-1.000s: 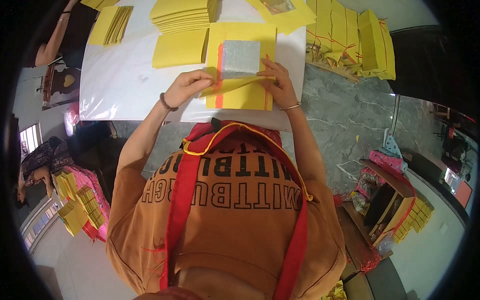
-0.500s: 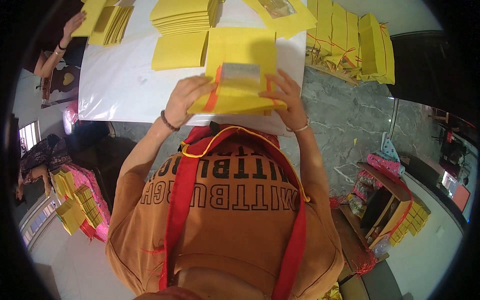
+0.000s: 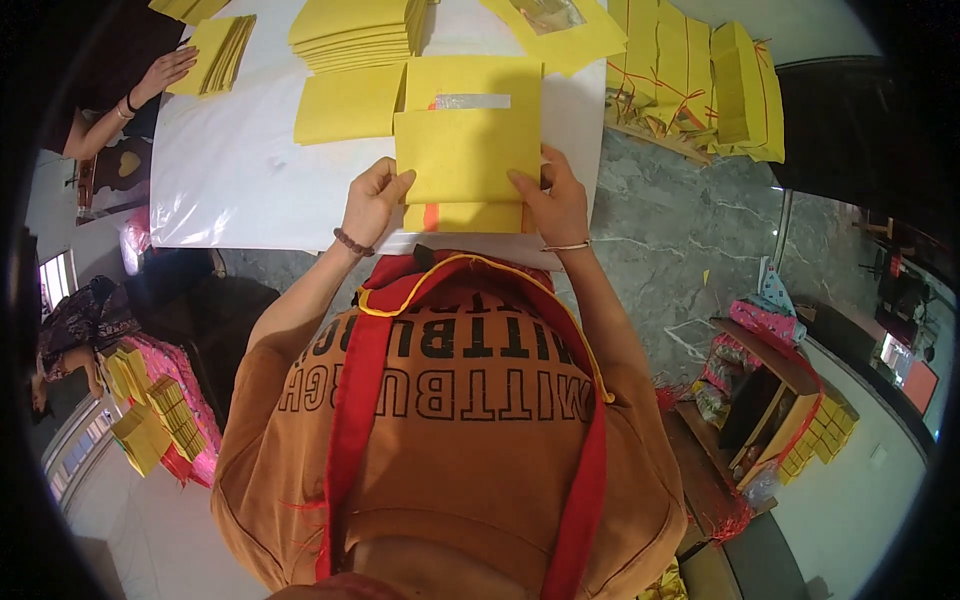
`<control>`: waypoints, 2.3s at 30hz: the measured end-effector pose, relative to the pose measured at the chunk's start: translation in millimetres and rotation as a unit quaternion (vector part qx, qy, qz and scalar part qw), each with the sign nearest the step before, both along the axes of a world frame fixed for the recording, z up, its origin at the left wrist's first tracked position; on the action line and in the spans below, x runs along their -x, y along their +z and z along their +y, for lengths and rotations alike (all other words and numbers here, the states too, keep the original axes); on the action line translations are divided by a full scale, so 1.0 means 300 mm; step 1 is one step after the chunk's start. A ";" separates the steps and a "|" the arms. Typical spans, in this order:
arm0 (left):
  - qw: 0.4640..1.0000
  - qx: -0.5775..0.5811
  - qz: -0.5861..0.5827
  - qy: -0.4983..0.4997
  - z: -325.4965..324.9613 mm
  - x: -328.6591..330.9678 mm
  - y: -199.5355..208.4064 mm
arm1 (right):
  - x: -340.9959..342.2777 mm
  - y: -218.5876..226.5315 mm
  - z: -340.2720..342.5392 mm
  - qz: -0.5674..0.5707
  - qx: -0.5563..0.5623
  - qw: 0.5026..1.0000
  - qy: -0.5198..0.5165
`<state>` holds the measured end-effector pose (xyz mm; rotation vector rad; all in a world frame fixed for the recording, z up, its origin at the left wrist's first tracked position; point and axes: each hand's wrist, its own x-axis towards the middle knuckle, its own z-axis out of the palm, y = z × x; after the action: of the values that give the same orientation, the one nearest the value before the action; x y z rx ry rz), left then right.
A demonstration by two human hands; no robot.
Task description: Folding yellow paper sheets over silver inserts and stacking them.
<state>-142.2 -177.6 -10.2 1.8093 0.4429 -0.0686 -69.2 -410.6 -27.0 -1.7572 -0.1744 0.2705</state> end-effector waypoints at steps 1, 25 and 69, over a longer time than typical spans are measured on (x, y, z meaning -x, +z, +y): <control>0.996 0.079 0.020 0.029 0.003 0.001 -0.008 | -0.004 0.031 0.007 0.014 0.040 0.999 0.000; 0.854 -0.408 -0.287 -0.147 -0.089 -0.078 0.095 | -0.018 -0.001 0.034 -0.008 0.138 0.990 -0.020; 0.632 -0.675 -0.271 -0.269 -0.148 -0.112 0.029 | -0.002 0.054 -0.061 -0.094 0.101 0.965 0.223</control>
<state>-108.4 -221.9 -1.6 3.2160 -0.7760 0.5420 -68.4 -428.9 -10.8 -1.9330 -0.7067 0.4597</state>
